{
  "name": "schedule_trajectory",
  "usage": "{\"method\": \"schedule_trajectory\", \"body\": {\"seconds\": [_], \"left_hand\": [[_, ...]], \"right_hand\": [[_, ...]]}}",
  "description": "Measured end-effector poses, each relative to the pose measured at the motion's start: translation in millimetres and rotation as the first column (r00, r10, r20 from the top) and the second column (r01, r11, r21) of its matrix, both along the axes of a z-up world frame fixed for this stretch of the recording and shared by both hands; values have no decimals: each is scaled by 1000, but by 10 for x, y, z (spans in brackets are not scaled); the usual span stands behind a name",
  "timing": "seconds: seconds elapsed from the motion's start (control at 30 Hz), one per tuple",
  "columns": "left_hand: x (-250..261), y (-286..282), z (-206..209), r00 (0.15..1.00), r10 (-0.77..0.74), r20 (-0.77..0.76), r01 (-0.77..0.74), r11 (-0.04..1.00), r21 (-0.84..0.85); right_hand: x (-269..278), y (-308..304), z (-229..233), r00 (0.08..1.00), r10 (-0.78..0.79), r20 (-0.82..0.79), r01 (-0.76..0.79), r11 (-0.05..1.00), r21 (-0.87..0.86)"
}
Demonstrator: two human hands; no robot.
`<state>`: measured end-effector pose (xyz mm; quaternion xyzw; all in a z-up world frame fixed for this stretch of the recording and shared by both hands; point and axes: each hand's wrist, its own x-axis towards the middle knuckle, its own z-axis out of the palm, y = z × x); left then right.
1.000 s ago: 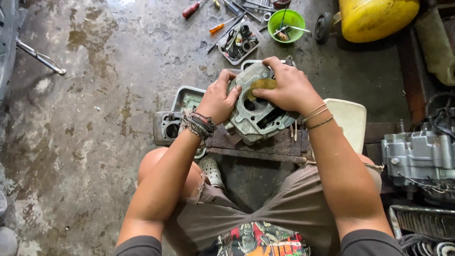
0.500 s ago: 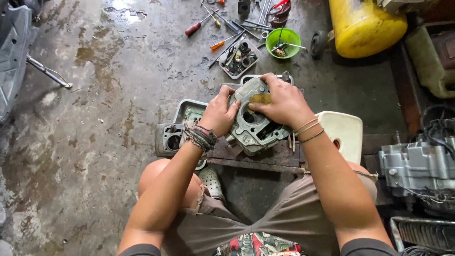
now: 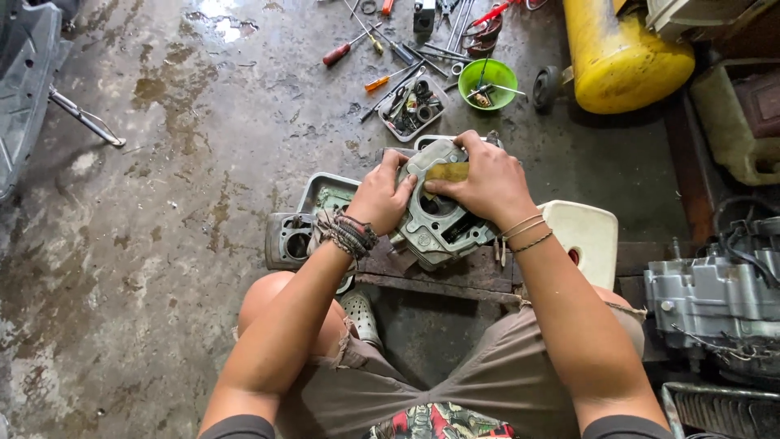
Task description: The person scrubs a metallic engine cylinder head with a yellow sponge, focusing on the central bore and surrounding surfaces. They then switch to a small metal tool to scrape and clean the edges and crevices of the part.
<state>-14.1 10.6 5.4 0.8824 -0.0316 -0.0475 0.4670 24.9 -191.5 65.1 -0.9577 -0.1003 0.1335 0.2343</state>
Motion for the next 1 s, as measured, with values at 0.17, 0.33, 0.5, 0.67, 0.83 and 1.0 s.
{"method": "schedule_trajectory", "body": {"seconds": [0.17, 0.33, 0.5, 0.67, 0.83, 1.0], "left_hand": [[-28, -10, 22, 1000, 2, 17, -1, 1000, -26], [-56, -30, 47, 999, 9, 41, -8, 1000, -7], [-11, 16, -11, 999, -15, 51, 16, 1000, -24], [-29, -2, -38, 1000, -5, 30, 5, 1000, -27], [-19, -5, -11, 1000, -5, 31, 6, 1000, -16], [-47, -24, 31, 999, 4, 43, -3, 1000, -18]], "right_hand": [[77, -57, -68, 998, 45, -33, -45, 999, 15], [20, -36, -31, 1000, 21, 7, -21, 999, -32], [48, -73, -42, 998, 67, -8, -67, 998, 1], [16, -53, -44, 1000, 30, 2, -30, 999, -12], [42, -76, -80, 999, 25, 35, -25, 1000, -13], [58, -37, -122, 999, 30, 19, -29, 999, -42]]}}
